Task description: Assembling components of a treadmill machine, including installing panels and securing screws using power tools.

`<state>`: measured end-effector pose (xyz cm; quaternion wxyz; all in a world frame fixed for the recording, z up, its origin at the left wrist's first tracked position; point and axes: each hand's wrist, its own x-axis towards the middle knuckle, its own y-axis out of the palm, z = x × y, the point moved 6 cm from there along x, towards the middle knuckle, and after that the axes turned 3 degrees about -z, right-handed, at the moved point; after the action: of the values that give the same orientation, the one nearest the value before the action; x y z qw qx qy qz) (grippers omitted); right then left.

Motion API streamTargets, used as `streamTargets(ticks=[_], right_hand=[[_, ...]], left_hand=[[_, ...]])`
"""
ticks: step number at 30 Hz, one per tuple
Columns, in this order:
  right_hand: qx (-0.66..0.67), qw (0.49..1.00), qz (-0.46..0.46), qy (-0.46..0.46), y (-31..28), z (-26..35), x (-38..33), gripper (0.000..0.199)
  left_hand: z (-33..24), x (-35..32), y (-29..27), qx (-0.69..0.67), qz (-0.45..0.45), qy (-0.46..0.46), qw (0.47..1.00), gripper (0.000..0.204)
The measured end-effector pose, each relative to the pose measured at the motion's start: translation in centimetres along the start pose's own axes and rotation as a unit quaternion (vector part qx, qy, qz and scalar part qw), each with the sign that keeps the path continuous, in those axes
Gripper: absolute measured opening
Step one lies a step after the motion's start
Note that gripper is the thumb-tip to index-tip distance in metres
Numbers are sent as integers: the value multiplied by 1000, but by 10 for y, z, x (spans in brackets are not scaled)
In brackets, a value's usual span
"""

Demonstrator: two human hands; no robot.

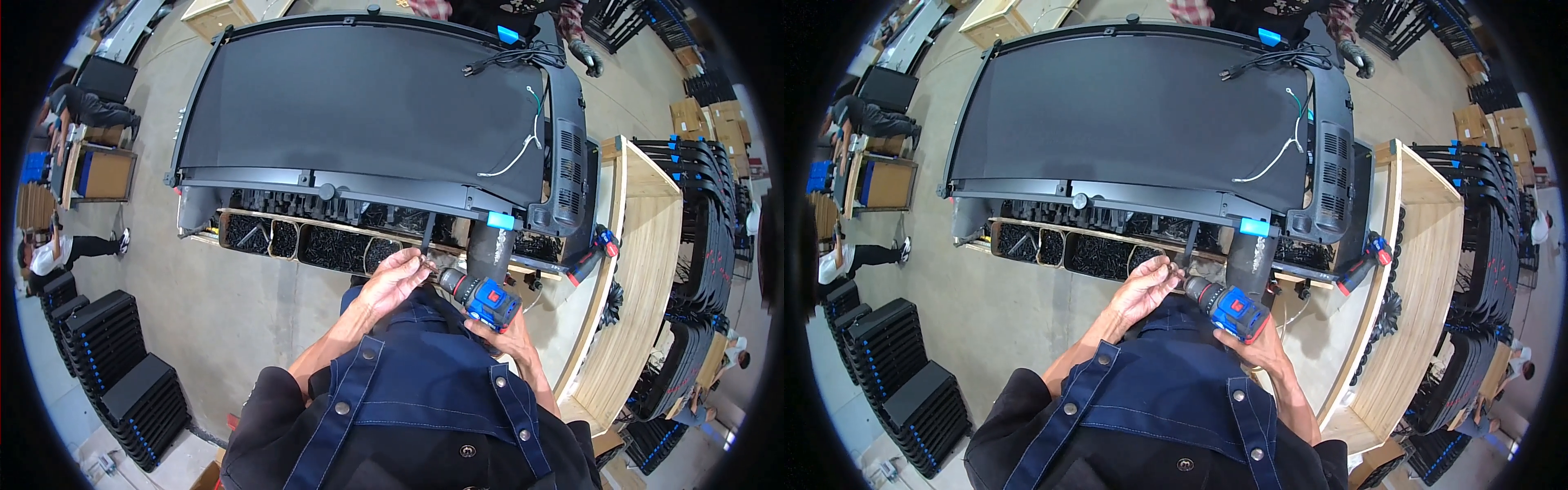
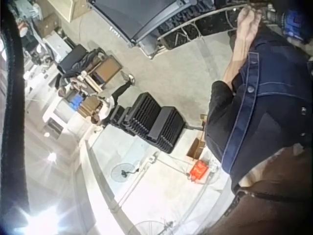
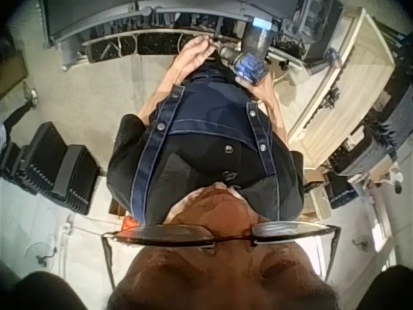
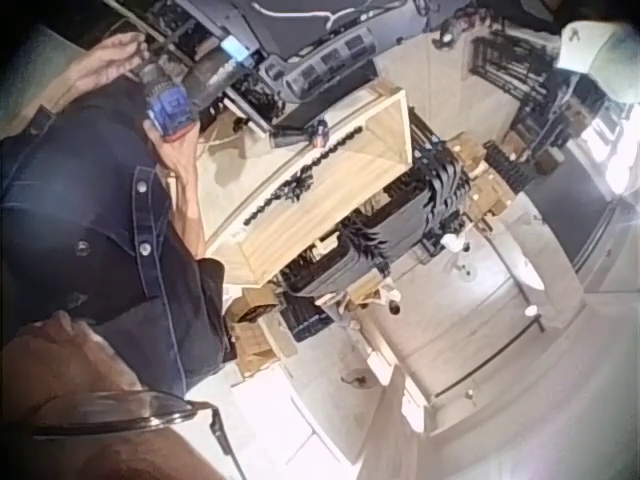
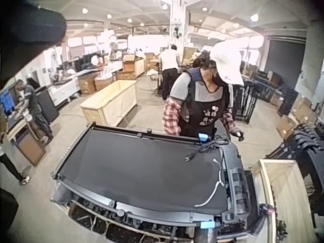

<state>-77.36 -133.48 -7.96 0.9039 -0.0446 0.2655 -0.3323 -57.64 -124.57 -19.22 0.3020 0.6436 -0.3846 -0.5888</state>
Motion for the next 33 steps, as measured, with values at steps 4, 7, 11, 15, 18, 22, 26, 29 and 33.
streamTargets(ticks=[4, 7, 11, 15, 18, 22, 26, 29, 33], right_hand=[[34, 998, -13, 44, -2, -3, 0, 35], [29, 998, -30, 40, -2, -5, -1, 35], [8, 998, -43, 51, -10, -4, -2, 34], [15, 997, -70, 33, -21, 4, -2, 33], [67, 990, -92, 89, -31, 16, 0, 34], [-162, 982, -84, 43, -58, 37, 22, 41], [-240, 968, -60, 34, -72, 72, 55, 40], [-286, 955, -71, 23, -77, 84, 74, 39], [-357, 931, -30, 68, -73, 99, 96, 37]], left_hand=[[2, 8, 6, -11, 20, -18, 1000, 18], [1, 12, 9, -23, 27, -25, 999, 17], [-8, 18, 21, 91, 5, -17, 996, 22], [-14, 29, 49, 145, 13, -31, 989, 35], [-2, 42, 54, 46, 44, -72, 995, 49], [16, 57, 74, -12, 82, -92, 992, 48], [31, 67, 94, -26, 126, -152, 980, 33], [32, 82, 94, -44, 94, -168, 980, 27], [34, 93, 83, -70, 75, -191, 976, 30]])
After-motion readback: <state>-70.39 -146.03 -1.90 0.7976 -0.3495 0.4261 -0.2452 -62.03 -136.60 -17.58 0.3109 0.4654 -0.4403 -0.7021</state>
